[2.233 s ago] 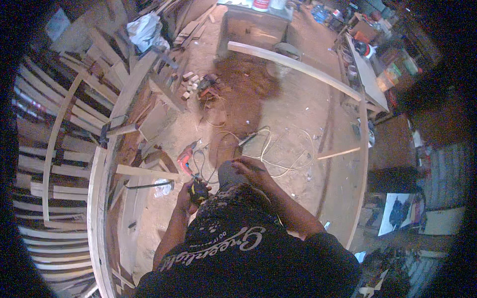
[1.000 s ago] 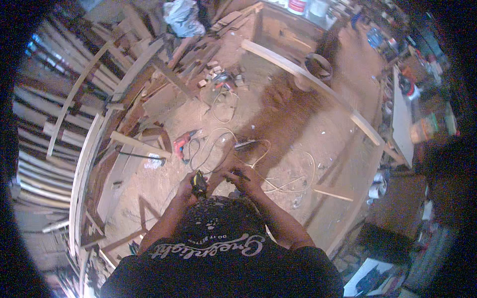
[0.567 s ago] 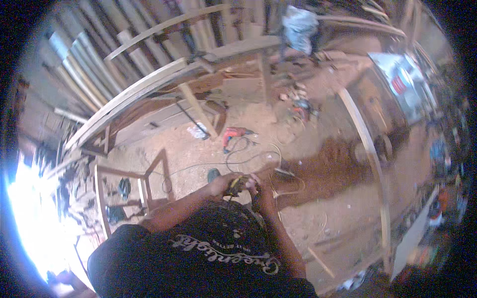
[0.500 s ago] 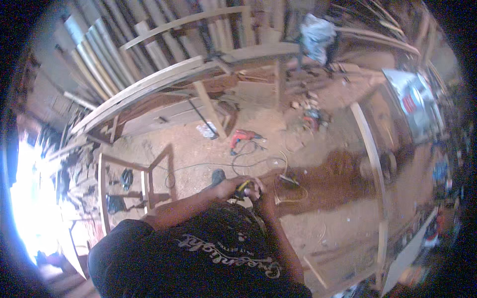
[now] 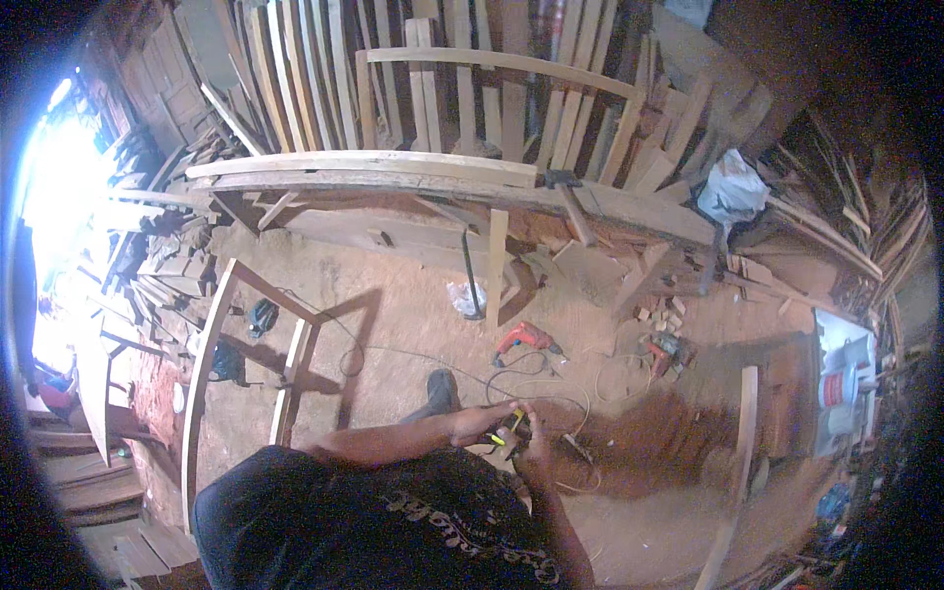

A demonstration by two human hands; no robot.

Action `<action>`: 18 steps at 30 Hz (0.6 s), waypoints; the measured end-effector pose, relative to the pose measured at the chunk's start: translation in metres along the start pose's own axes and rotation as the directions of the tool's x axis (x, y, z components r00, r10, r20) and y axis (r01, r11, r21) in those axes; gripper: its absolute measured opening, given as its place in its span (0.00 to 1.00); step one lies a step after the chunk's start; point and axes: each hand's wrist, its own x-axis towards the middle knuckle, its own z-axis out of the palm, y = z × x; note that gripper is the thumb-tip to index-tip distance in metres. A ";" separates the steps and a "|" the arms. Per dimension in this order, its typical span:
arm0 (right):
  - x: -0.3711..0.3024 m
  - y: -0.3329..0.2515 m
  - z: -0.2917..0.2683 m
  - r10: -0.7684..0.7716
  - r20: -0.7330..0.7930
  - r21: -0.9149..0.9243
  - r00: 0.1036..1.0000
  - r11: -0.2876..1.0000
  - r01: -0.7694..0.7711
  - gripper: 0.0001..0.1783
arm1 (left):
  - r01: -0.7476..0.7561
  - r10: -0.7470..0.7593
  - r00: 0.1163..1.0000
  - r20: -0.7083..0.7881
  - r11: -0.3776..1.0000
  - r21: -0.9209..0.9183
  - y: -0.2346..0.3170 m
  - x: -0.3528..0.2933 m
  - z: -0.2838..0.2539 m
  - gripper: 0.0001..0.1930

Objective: The person assembles a wooden frame by applying glue to small wooden pieces and attaching them to a larger frame. They use a brush to apply glue and a hammer to secure the pieces in place.

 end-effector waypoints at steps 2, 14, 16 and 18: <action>0.034 -0.032 0.014 -0.068 0.030 -0.020 0.997 0.997 0.069 0.41 | -0.018 0.019 0.999 0.043 1.000 -0.018 0.033 -0.011 -0.034 0.33; 0.377 -0.203 -0.112 -0.297 -0.423 -0.506 0.856 0.861 0.048 0.46 | -0.487 0.341 0.659 -0.670 0.873 -0.034 0.152 -0.177 -0.302 0.10; 0.425 -0.220 -0.138 -0.371 -0.449 -0.720 0.813 0.688 -0.083 0.44 | -0.311 0.196 0.597 -0.778 0.950 0.000 0.158 -0.214 -0.334 0.20; 0.466 -0.237 -0.156 -0.461 -0.389 -0.881 0.797 0.439 -0.177 0.44 | -0.329 0.162 0.453 -0.877 0.944 0.004 0.153 -0.244 -0.354 0.27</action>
